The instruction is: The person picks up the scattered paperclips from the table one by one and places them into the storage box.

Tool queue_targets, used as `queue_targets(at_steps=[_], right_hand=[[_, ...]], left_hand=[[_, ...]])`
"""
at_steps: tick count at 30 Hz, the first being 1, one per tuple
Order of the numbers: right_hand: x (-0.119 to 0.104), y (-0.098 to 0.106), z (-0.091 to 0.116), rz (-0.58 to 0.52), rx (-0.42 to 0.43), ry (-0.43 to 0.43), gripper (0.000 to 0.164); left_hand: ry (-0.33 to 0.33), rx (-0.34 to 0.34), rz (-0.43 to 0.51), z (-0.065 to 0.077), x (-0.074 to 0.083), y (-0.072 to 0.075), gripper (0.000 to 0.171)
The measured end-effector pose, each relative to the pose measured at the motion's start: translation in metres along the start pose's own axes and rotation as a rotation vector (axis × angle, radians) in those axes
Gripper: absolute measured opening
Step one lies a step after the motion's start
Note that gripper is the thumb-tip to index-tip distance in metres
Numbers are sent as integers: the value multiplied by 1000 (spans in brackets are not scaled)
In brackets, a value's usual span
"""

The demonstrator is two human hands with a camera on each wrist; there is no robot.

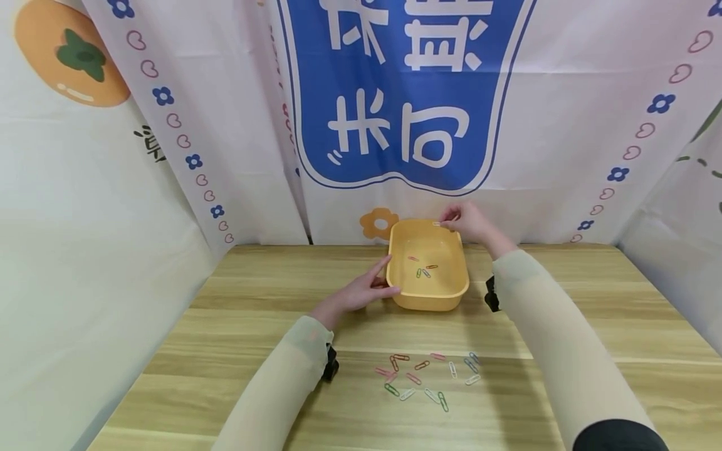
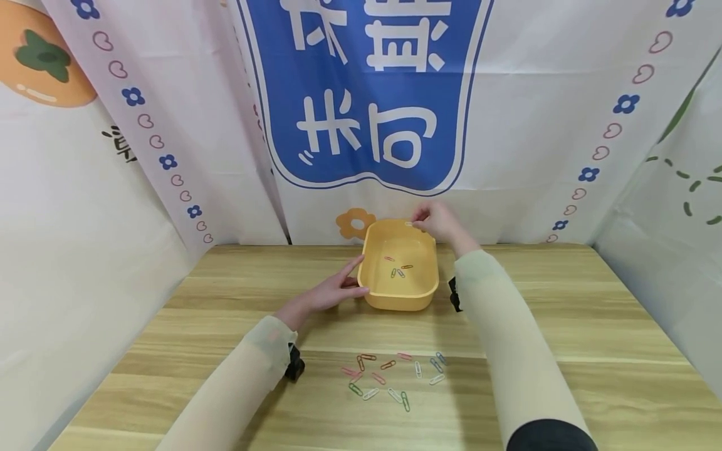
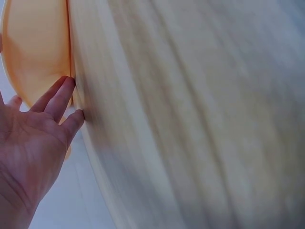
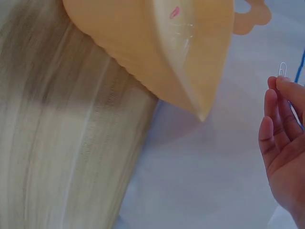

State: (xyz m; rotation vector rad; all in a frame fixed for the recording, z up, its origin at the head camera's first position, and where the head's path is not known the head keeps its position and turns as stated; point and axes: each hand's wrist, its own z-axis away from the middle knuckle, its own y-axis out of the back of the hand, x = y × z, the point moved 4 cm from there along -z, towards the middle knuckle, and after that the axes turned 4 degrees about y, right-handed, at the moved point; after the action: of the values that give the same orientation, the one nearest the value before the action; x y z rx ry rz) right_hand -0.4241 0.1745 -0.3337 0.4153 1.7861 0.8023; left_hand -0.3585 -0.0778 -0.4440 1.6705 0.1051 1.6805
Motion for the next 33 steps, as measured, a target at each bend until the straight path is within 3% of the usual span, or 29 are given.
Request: queue_targets(at_steps=[10, 18, 33], right_hand=[[24, -13, -4, 19, 3, -23, 6], [27, -21, -4, 32, 3, -10, 9], [28, -9, 9, 58, -24, 18, 10]], left_hand=[[2, 3, -16, 1, 2, 0, 87], [5, -3, -17, 2, 2, 0, 86], [-2, -16, 21, 5, 7, 0, 87]])
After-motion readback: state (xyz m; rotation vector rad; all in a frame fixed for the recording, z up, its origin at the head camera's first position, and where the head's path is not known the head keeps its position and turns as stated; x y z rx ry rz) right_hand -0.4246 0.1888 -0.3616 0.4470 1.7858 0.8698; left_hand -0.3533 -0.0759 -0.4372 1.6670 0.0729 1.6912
